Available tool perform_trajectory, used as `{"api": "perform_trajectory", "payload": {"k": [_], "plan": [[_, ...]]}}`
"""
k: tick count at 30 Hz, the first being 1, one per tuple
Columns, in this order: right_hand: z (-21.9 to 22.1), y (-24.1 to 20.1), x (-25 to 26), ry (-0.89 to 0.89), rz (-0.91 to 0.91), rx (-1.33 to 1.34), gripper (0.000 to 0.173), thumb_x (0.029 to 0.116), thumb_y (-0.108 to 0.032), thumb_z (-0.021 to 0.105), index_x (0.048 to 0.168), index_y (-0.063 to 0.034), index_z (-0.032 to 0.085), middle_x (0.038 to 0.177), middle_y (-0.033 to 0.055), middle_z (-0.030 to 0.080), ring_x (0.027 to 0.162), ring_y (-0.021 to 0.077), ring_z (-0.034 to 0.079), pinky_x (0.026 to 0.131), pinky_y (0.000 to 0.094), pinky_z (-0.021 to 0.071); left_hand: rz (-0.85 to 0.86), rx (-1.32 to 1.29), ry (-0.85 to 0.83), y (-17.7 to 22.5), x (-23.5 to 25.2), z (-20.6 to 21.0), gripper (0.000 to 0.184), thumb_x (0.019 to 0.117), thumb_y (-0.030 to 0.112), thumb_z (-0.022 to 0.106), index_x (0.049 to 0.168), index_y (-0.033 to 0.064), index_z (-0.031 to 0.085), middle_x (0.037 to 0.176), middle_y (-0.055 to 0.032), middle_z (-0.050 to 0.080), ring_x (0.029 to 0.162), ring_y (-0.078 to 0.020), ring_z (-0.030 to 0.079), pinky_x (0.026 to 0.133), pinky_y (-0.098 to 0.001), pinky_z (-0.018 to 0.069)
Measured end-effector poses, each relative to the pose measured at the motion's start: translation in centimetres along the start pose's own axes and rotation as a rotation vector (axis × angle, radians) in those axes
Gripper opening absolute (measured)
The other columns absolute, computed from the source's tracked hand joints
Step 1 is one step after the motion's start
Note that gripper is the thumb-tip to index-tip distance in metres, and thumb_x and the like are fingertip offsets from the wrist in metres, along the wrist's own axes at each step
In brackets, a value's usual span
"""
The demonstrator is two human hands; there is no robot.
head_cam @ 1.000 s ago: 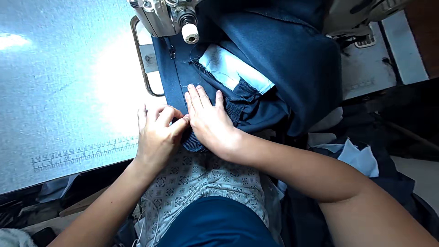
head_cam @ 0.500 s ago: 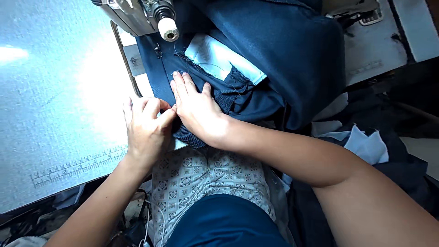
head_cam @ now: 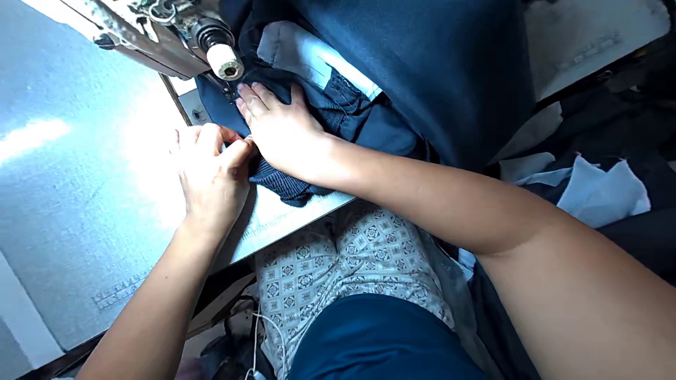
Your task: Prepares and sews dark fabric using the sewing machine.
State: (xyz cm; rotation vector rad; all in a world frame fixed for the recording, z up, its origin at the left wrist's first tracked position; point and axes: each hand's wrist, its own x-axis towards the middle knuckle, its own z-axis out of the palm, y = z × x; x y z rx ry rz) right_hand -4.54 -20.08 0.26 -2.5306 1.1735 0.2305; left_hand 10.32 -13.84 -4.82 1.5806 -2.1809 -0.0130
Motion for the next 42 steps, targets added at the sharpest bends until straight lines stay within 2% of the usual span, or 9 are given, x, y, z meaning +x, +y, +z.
{"api": "perform_trajectory", "payload": {"k": [5, 13, 17, 20, 23, 27, 31, 39, 42], "plan": [[-0.3, 0.3, 0.8, 0.038, 0.016, 0.006, 0.054, 0.1065, 0.000, 0.038, 0.160, -0.0016, 0.031, 0.171, 0.0133, 0.023, 0.158, 0.0338, 0.018, 0.116, 0.0719, 0.0182, 0.025, 0.001, 0.023, -1.2, 1.2, 0.1, 0.020, 0.1031, 0.009, 0.056, 0.103, 0.0053, 0.075, 0.099, -0.0228, 0.066, 0.103, -0.0454, 0.061, 0.103, -0.0680, 0.0317], [-0.3, 1.1, 2.2, 0.102, 0.022, 0.024, 0.055, 0.1060, -0.003, 0.038, 0.161, -0.0026, 0.031, 0.170, 0.0105, 0.026, 0.158, 0.0305, 0.019, 0.119, 0.0686, 0.0159, 0.042, 0.058, 0.045, -2.3, 2.6, 0.4, 0.022, 0.1040, 0.009, 0.055, 0.106, 0.0045, 0.076, 0.100, -0.0233, 0.067, 0.102, -0.0446, 0.061, 0.099, -0.0623, 0.0352], [-0.7, 1.3, 2.8, 0.124, 0.033, 0.090, 0.054, 0.1060, -0.004, 0.039, 0.159, -0.0027, 0.034, 0.170, 0.0102, 0.028, 0.158, 0.0293, 0.020, 0.120, 0.0668, 0.0144, 0.035, 0.050, 0.031, -2.9, 3.0, 0.4, 0.025, 0.1045, 0.006, 0.052, 0.111, 0.0057, 0.075, 0.105, -0.0235, 0.067, 0.105, -0.0440, 0.061, 0.102, -0.0628, 0.0346], [-1.0, 1.7, 3.4, 0.123, 0.036, 0.107, 0.054, 0.1058, -0.006, 0.041, 0.159, -0.0042, 0.034, 0.170, 0.0085, 0.027, 0.159, 0.0279, 0.019, 0.121, 0.0669, 0.0136, 0.014, 0.040, 0.010, -3.3, 3.0, 0.6, 0.030, 0.1028, 0.002, 0.049, 0.117, 0.0081, 0.075, 0.112, -0.0229, 0.068, 0.109, -0.0428, 0.063, 0.108, -0.0669, 0.0300], [-1.2, 1.8, 3.8, 0.116, 0.040, 0.104, 0.055, 0.1054, -0.007, 0.043, 0.160, -0.0057, 0.035, 0.171, 0.0060, 0.026, 0.159, 0.0266, 0.017, 0.121, 0.0663, 0.0140, 0.017, 0.049, 0.027, -3.3, 3.0, 0.4, 0.028, 0.1021, -0.001, 0.049, 0.112, 0.0041, 0.074, 0.114, -0.0217, 0.071, 0.112, -0.0416, 0.066, 0.111, -0.0715, 0.0274], [-1.3, 1.8, 4.0, 0.125, 0.051, 0.127, 0.054, 0.1061, -0.006, 0.040, 0.160, -0.0052, 0.035, 0.171, 0.0063, 0.024, 0.159, 0.0267, 0.017, 0.121, 0.0662, 0.0128, -0.010, -0.003, 0.058, -3.9, 3.1, 0.6, 0.023, 0.1034, 0.000, 0.049, 0.106, -0.0018, 0.072, 0.115, -0.0194, 0.073, 0.113, -0.0342, 0.069, 0.113, -0.0568, 0.0362], [-1.0, 2.0, 4.4, 0.142, 0.052, 0.170, 0.054, 0.1067, -0.007, 0.039, 0.160, -0.0046, 0.033, 0.171, 0.0071, 0.025, 0.159, 0.0273, 0.016, 0.122, 0.0665, 0.0096, -0.028, -0.089, 0.073, -5.0, 3.4, 1.0, 0.022, 0.1036, 0.004, 0.052, 0.106, -0.0050, 0.073, 0.116, -0.0205, 0.073, 0.113, -0.0324, 0.069, 0.105, -0.0430, 0.0479], [-1.2, 2.4, 5.0, 0.144, 0.058, 0.229, 0.060, 0.1045, -0.010, 0.045, 0.162, -0.0069, 0.029, 0.172, 0.0053, 0.022, 0.160, 0.0255, 0.013, 0.122, 0.0675, 0.0057, -0.176, -0.187, 0.103, -4.7, 4.2, 0.9, 0.021, 0.1022, 0.009, 0.058, 0.106, -0.0048, 0.073, 0.120, -0.0206, 0.071, 0.116, -0.0253, 0.067, 0.105, -0.0357, 0.0474], [-1.5, 2.4, 4.8, 0.135, 0.065, 0.234, 0.060, 0.1054, -0.013, 0.045, 0.163, -0.0065, 0.028, 0.172, 0.0056, 0.020, 0.160, 0.0250, 0.012, 0.123, 0.0666, 0.0059, -0.264, -0.193, 0.051, -3.9, 4.8, 0.1, 0.020, 0.1013, 0.009, 0.060, 0.108, -0.0050, 0.073, 0.122, -0.0197, 0.071, 0.119, -0.0236, 0.065, 0.107, -0.0359, 0.0450]]}}
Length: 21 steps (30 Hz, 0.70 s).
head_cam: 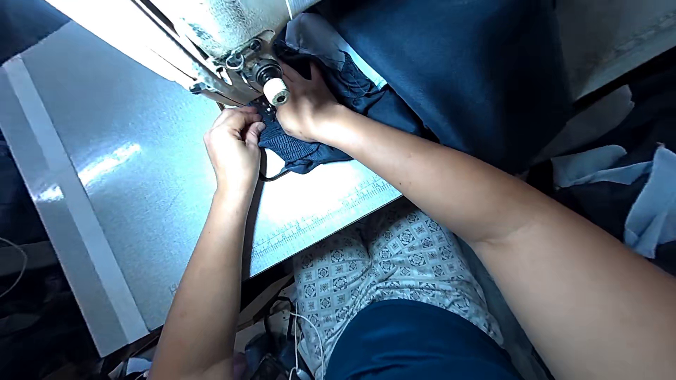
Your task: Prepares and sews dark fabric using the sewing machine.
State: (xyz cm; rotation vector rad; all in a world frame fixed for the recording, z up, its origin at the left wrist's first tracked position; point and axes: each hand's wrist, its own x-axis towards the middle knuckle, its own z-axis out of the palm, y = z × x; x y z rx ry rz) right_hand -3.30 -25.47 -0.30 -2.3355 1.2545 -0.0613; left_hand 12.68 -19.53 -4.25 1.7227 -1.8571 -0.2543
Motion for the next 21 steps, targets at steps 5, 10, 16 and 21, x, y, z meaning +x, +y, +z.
{"api": "perform_trajectory", "payload": {"k": [5, 10, 16, 21], "plan": [[-0.4, -0.1, 0.0, -0.020, 0.002, -0.029, 0.058, 0.1070, -0.015, 0.042, 0.163, -0.0077, 0.028, 0.172, 0.0059, 0.023, 0.159, 0.0266, 0.016, 0.122, 0.0665, 0.0086, -0.018, 0.011, -0.040, 0.6, 0.6, -0.8, 0.017, 0.0999, 0.007, 0.062, 0.105, -0.0041, 0.074, 0.115, -0.0194, 0.072, 0.112, -0.0245, 0.067, 0.102, -0.0371, 0.0476], [-0.3, 0.0, 0.2, -0.015, -0.009, -0.050, 0.055, 0.1083, -0.017, 0.040, 0.162, -0.0083, 0.030, 0.171, 0.0065, 0.024, 0.159, 0.0272, 0.018, 0.122, 0.0672, 0.0085, 0.029, -0.034, -0.036, 0.3, 0.6, -0.7, 0.017, 0.0996, 0.004, 0.061, 0.103, -0.0060, 0.074, 0.117, -0.0215, 0.071, 0.113, -0.0282, 0.068, 0.103, -0.0401, 0.0485], [0.1, 0.3, 1.0, -0.040, -0.012, -0.116, 0.052, 0.1079, -0.019, 0.037, 0.159, -0.0068, 0.037, 0.171, 0.0097, 0.024, 0.159, 0.0281, 0.017, 0.120, 0.0701, 0.0108, 0.035, 0.007, -0.230, 0.6, 2.6, -2.8, 0.017, 0.0988, 0.005, 0.063, 0.101, -0.0076, 0.074, 0.111, -0.0241, 0.071, 0.109, -0.0359, 0.068, 0.100, -0.0525, 0.0479], [-0.6, -1.7, -1.1, -0.061, 0.112, -0.162, 0.050, 0.1083, -0.020, 0.040, 0.157, -0.0057, 0.041, 0.166, 0.0192, 0.030, 0.158, 0.0347, 0.019, 0.123, 0.0632, 0.0137, -0.108, 0.191, -0.292, 1.5, 8.5, -3.1, 0.038, 0.1011, 0.015, 0.060, 0.129, -0.0111, 0.060, 0.132, -0.0320, 0.061, 0.131, -0.0457, 0.056, 0.111, -0.0620, 0.0380]]}}
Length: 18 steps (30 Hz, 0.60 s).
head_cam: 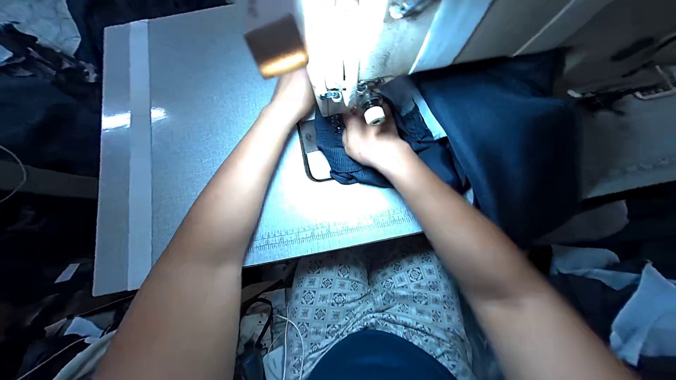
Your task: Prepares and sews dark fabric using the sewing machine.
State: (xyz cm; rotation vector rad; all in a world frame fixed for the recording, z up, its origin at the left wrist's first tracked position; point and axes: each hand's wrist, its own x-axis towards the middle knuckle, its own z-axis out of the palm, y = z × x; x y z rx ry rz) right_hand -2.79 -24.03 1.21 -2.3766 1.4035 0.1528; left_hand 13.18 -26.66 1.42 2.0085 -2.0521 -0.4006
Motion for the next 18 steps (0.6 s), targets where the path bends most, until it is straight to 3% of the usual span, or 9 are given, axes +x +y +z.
{"api": "perform_trajectory", "payload": {"k": [2, 4, 5, 7, 8, 11, 14, 16, 18], "plan": [[0.9, -1.8, -3.0, 0.120, 0.042, 0.001, 0.049, 0.1092, -0.025, 0.039, 0.151, -0.0023, 0.048, 0.160, 0.0204, 0.042, 0.154, 0.0393, 0.028, 0.120, 0.0672, 0.0185, -0.039, -0.032, -0.071, 0.6, 1.2, 1.3, 0.043, 0.1031, 0.020, 0.058, 0.136, -0.0073, 0.058, 0.138, -0.0285, 0.059, 0.134, -0.0403, 0.054, 0.113, -0.0561, 0.0385], [3.4, -3.1, -5.9, 0.298, -0.047, 0.033, 0.043, 0.1080, -0.028, 0.045, 0.140, -0.0026, 0.059, 0.152, 0.0209, 0.052, 0.148, 0.0430, 0.037, 0.112, 0.0740, 0.0261, 0.087, -0.199, 0.053, -0.3, 3.5, 3.9, 0.037, 0.1001, 0.019, 0.062, 0.131, -0.0024, 0.063, 0.130, -0.0200, 0.065, 0.124, -0.0255, 0.061, 0.108, -0.0385, 0.0450], [4.7, -3.2, -6.7, 0.345, -0.109, 0.030, 0.036, 0.1056, -0.025, 0.052, 0.132, -0.0044, 0.065, 0.147, 0.0207, 0.056, 0.146, 0.0442, 0.040, 0.109, 0.0776, 0.0265, 0.128, -0.264, 0.137, -0.9, 5.2, 4.7, 0.036, 0.0996, 0.018, 0.063, 0.131, -0.0007, 0.064, 0.130, -0.0182, 0.065, 0.123, -0.0243, 0.062, 0.108, -0.0374, 0.0469], [6.0, -2.1, -7.4, 0.345, -0.195, -0.022, 0.028, 0.1004, -0.011, 0.059, 0.125, -0.0093, 0.071, 0.142, 0.0191, 0.061, 0.143, 0.0433, 0.046, 0.108, 0.0797, 0.0237, 0.083, -0.101, 0.182, -2.2, 6.8, 4.3, 0.038, 0.0973, 0.016, 0.064, 0.132, -0.0007, 0.063, 0.133, -0.0214, 0.062, 0.124, -0.0356, 0.061, 0.105, -0.0512, 0.0490], [5.6, -0.9, -7.6, 0.318, -0.222, -0.070, 0.028, 0.0988, -0.005, 0.059, 0.123, -0.0098, 0.072, 0.141, 0.0188, 0.062, 0.141, 0.0430, 0.048, 0.109, 0.0802, 0.0228, 0.027, 0.060, 0.186, -2.6, 6.1, 3.5, 0.035, 0.0967, 0.019, 0.064, 0.126, -0.0002, 0.067, 0.129, -0.0229, 0.065, 0.120, -0.0407, 0.062, 0.100, -0.0566, 0.0493], [3.1, 3.4, -6.7, 0.314, -0.281, -0.203, 0.032, 0.0896, 0.011, 0.060, 0.113, -0.0061, 0.074, 0.126, 0.0184, 0.070, 0.135, 0.0444, 0.054, 0.108, 0.0818, 0.0234, -0.289, 0.310, -0.039, -1.6, -0.1, -1.8, 0.034, 0.1065, 0.016, 0.051, 0.113, -0.0128, 0.066, 0.123, -0.0351, 0.064, 0.119, -0.0553, 0.060, 0.096, -0.0699, 0.0447], [1.2, 6.2, -4.2, 0.381, -0.305, -0.257, 0.027, 0.0957, 0.009, 0.054, 0.109, -0.0036, 0.074, 0.124, 0.0188, 0.071, 0.136, 0.0449, 0.053, 0.109, 0.0789, 0.0241, -0.418, 0.373, -0.107, -3.0, -6.6, -3.0, 0.046, 0.1113, 0.024, 0.043, 0.104, -0.0173, 0.063, 0.114, -0.0406, 0.063, 0.110, -0.0605, 0.061, 0.084, -0.0727, 0.0473], [0.3, 5.9, -3.4, 0.386, -0.234, -0.262, 0.027, 0.1018, 0.002, 0.050, 0.113, -0.0015, 0.074, 0.132, 0.0198, 0.067, 0.142, 0.0432, 0.047, 0.113, 0.0760, 0.0208, -0.422, 0.339, -0.118, -3.9, -10.0, -2.4, 0.047, 0.1112, 0.026, 0.045, 0.110, -0.0158, 0.065, 0.120, -0.0400, 0.060, 0.110, -0.0606, 0.061, 0.083, -0.0737, 0.0478], [0.9, 4.6, -3.3, 0.474, -0.201, -0.220, 0.028, 0.1014, 0.001, 0.048, 0.115, 0.0027, 0.072, 0.135, 0.0226, 0.065, 0.143, 0.0443, 0.046, 0.115, 0.0755, 0.0182, -0.434, 0.293, -0.107, -4.5, -12.2, -1.6, 0.047, 0.1101, 0.030, 0.048, 0.121, -0.0121, 0.066, 0.127, -0.0373, 0.058, 0.110, -0.0580, 0.061, 0.084, -0.0724, 0.0486]]}}
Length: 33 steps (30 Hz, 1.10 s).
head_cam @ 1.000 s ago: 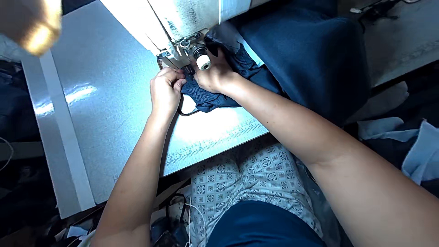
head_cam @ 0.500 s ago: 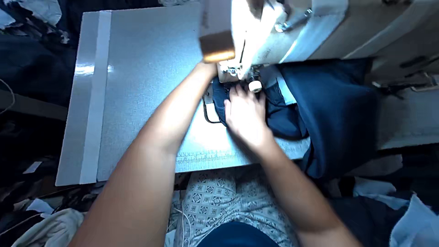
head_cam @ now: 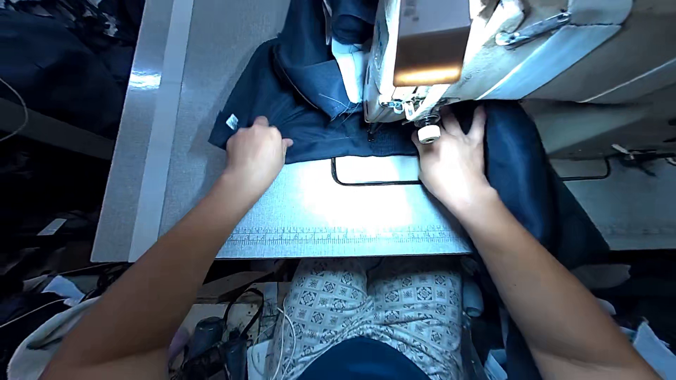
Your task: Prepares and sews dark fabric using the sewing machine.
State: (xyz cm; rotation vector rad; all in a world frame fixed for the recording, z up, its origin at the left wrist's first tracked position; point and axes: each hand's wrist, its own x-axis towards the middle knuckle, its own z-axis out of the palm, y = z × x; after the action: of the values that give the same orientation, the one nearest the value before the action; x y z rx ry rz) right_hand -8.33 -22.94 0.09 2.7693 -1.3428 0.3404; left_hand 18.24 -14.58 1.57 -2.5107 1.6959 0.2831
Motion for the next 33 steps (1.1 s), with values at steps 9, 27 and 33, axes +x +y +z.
{"api": "perform_trajectory", "payload": {"k": [9, 27, 33], "plan": [[3.7, -2.2, -2.0, -0.014, -0.013, 0.054, 0.044, 0.0970, 0.003, 0.051, 0.135, -0.0106, 0.067, 0.145, 0.0094, 0.062, 0.136, 0.0342, 0.057, 0.106, 0.0745, 0.0335, 0.098, -0.250, 0.307, -3.1, 0.1, 4.1, 0.040, 0.1090, 0.026, 0.052, 0.135, -0.0003, 0.065, 0.124, -0.0329, 0.059, 0.101, -0.0525, 0.064, 0.081, -0.0673, 0.0502], [3.6, -1.5, -1.6, -0.014, 0.017, 0.164, 0.044, 0.0987, 0.002, 0.049, 0.136, -0.0129, 0.068, 0.146, 0.0087, 0.062, 0.137, 0.0348, 0.056, 0.105, 0.0757, 0.0331, 0.116, -0.308, 0.329, -3.7, 1.2, 3.9, 0.039, 0.1084, 0.028, 0.054, 0.136, 0.0045, 0.066, 0.126, -0.0311, 0.059, 0.106, -0.0510, 0.063, 0.085, -0.0677, 0.0476], [3.4, -1.5, -1.5, -0.034, 0.028, 0.176, 0.046, 0.0993, 0.003, 0.046, 0.136, -0.0140, 0.068, 0.147, 0.0072, 0.061, 0.139, 0.0335, 0.055, 0.105, 0.0737, 0.0336, 0.117, -0.311, 0.332, -3.6, 1.7, 3.8, 0.038, 0.1081, 0.027, 0.054, 0.135, 0.0047, 0.067, 0.126, -0.0302, 0.060, 0.105, -0.0497, 0.063, 0.085, -0.0662, 0.0479]]}}
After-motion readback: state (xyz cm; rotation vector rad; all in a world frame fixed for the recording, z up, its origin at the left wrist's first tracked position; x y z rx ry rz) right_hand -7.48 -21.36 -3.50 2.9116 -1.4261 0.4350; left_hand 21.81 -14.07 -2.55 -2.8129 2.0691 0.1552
